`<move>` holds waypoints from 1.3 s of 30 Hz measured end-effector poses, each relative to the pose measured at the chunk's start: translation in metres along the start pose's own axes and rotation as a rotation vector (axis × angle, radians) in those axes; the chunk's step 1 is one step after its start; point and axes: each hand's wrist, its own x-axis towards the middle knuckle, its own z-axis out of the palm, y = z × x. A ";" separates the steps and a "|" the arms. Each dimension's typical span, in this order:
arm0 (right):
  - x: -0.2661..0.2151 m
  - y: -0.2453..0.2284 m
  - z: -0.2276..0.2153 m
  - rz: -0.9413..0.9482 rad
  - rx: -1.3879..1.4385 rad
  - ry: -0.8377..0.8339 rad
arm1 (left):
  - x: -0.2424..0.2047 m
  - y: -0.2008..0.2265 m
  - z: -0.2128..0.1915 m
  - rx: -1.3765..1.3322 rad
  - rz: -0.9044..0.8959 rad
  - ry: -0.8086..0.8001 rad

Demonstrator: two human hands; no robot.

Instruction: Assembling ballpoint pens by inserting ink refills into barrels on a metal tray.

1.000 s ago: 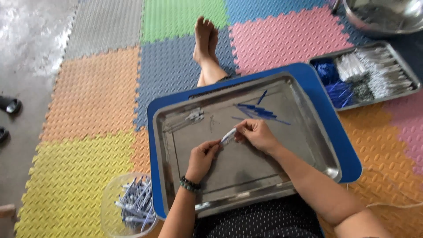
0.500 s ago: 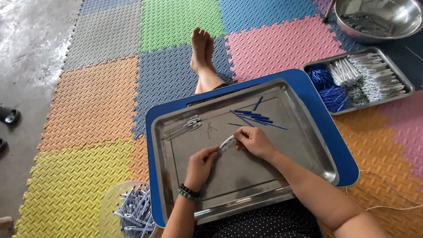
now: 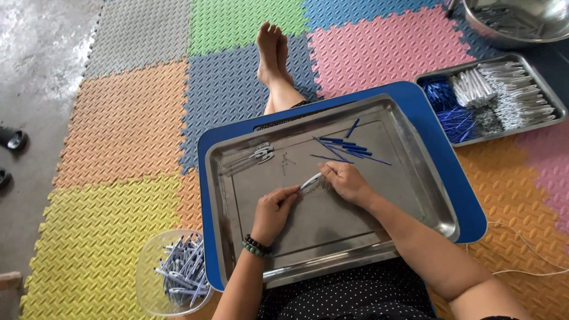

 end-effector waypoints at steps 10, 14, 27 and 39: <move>-0.005 -0.011 0.002 0.079 0.114 0.007 | 0.000 0.013 -0.012 0.064 -0.019 -0.036; -0.009 -0.035 -0.013 0.066 0.051 -0.069 | -0.014 0.053 -0.073 0.096 -0.218 0.025; 0.087 0.008 -0.075 -0.293 -0.802 0.389 | -0.197 -0.225 -0.260 0.598 -0.979 0.144; 0.103 0.073 -0.076 -0.416 -1.228 0.234 | 0.042 -0.135 -0.125 0.436 0.177 0.289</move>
